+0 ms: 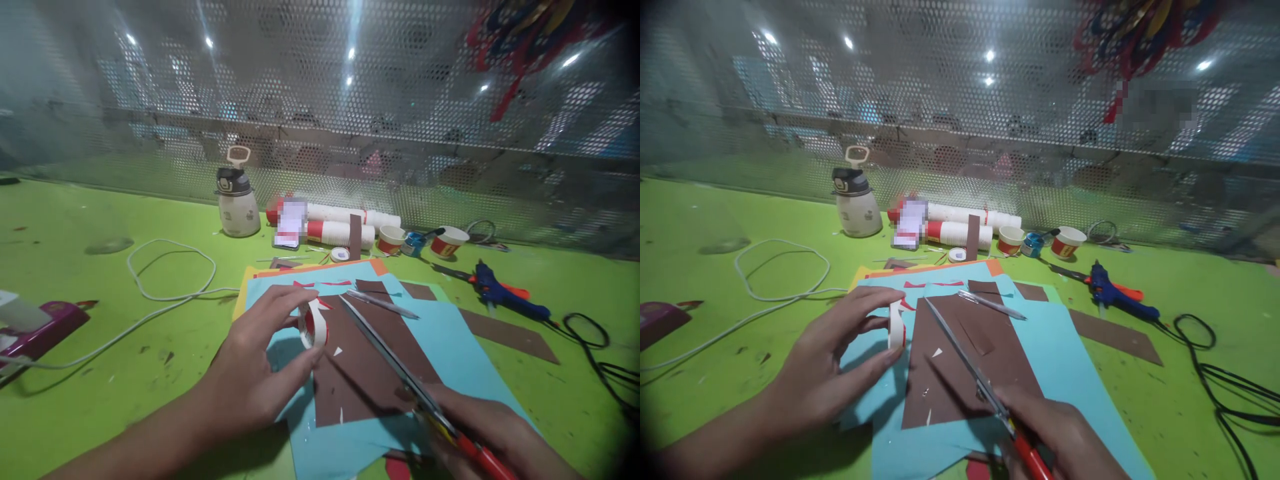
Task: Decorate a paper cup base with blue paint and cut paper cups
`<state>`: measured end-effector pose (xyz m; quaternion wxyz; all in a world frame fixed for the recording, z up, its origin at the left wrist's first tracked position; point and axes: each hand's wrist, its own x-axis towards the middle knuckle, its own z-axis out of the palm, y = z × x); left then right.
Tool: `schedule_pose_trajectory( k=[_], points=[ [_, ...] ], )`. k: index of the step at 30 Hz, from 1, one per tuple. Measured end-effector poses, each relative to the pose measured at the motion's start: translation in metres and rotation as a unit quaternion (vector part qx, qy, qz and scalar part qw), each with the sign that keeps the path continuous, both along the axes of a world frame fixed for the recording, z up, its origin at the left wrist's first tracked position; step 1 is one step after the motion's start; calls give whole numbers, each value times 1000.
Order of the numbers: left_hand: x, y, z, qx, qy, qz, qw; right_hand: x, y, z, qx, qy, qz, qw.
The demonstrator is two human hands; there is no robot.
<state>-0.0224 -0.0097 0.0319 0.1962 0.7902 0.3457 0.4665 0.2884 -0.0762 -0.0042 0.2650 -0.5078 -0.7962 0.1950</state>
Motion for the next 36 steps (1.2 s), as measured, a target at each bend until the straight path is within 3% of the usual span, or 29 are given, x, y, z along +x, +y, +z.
schedule_pose_trajectory(
  k=[4,10,14,19,24,28,30,32,36],
  points=[
    [1,-3,0,6,40,-33,999,-15,3,20,12,24,-25,999],
    [13,-19,1,-11,88,-163,983,-56,-2,57,-29,143,-71,987],
    [22,-25,2,8,104,-229,968,-70,-11,56,-44,215,-44,975],
    [28,-28,8,52,113,-247,961,-76,-16,49,-9,255,-25,966],
    [31,-30,8,89,107,-240,961,-75,-16,45,39,282,-16,959],
    [31,-27,4,111,90,-184,972,-71,-17,40,63,271,-11,961],
    [30,-23,3,52,55,-187,979,-69,-16,38,77,261,-11,962],
    [28,-20,4,-62,2,-215,975,-68,-15,38,94,252,-29,963],
    [24,-13,11,-272,-111,-281,913,-59,-9,43,131,208,-54,968]
  ],
)
